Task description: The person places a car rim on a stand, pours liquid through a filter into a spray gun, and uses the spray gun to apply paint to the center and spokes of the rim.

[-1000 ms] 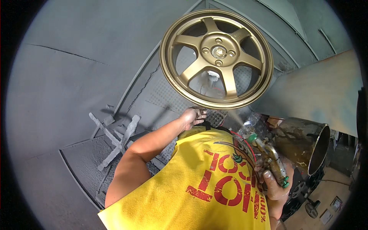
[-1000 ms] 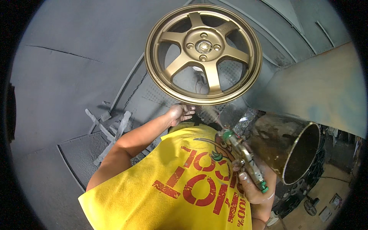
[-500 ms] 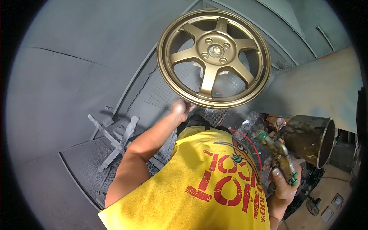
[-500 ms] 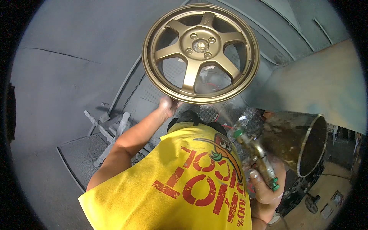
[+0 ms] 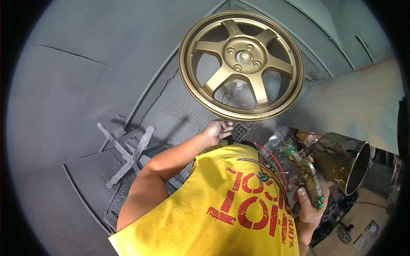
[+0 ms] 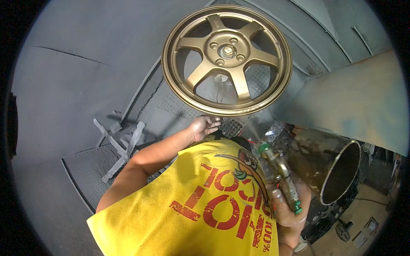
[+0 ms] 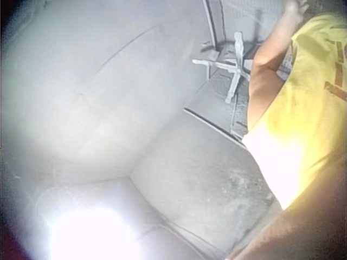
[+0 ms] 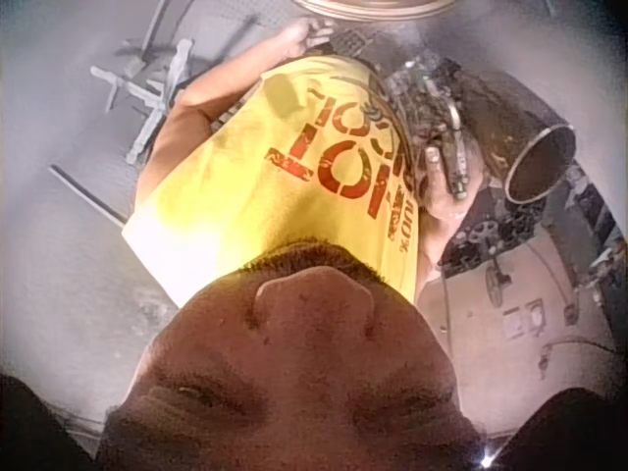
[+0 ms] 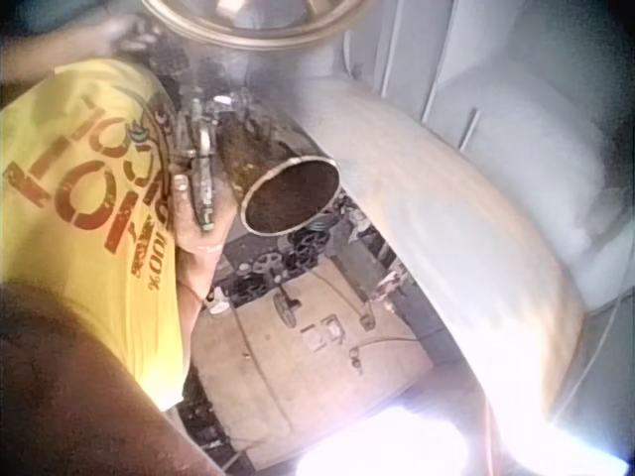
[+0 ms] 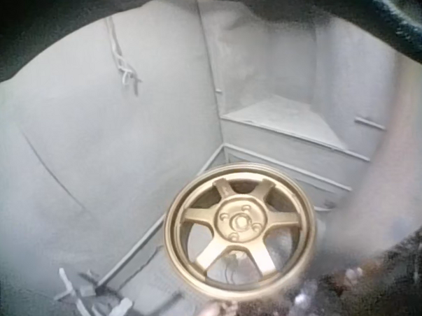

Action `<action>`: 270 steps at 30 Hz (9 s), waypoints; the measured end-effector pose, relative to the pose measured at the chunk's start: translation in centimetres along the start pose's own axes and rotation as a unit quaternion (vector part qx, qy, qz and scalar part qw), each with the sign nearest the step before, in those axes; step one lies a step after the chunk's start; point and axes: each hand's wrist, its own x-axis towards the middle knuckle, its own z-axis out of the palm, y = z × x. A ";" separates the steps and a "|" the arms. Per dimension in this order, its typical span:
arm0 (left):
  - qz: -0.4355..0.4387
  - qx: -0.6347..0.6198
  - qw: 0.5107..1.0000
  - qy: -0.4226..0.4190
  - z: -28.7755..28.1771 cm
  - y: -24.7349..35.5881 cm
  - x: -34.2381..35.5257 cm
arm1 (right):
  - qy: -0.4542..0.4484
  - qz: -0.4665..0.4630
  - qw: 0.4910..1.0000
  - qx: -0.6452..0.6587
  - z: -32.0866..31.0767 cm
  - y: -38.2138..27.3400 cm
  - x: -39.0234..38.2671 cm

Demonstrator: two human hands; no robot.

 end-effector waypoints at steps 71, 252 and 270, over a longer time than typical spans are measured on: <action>0.193 -0.042 0.978 0.066 -9.0 20.8 8.4 | 0.004 -0.072 0.992 0.102 4.3 -9.0 14.1; 0.046 0.004 0.998 0.033 -7.3 17.8 12.3 | -0.006 -0.064 0.998 -0.010 11.0 -14.2 32.5; 0.057 0.058 0.995 0.058 -5.1 21.6 13.4 | -0.153 -0.028 0.988 0.020 10.7 -16.3 31.0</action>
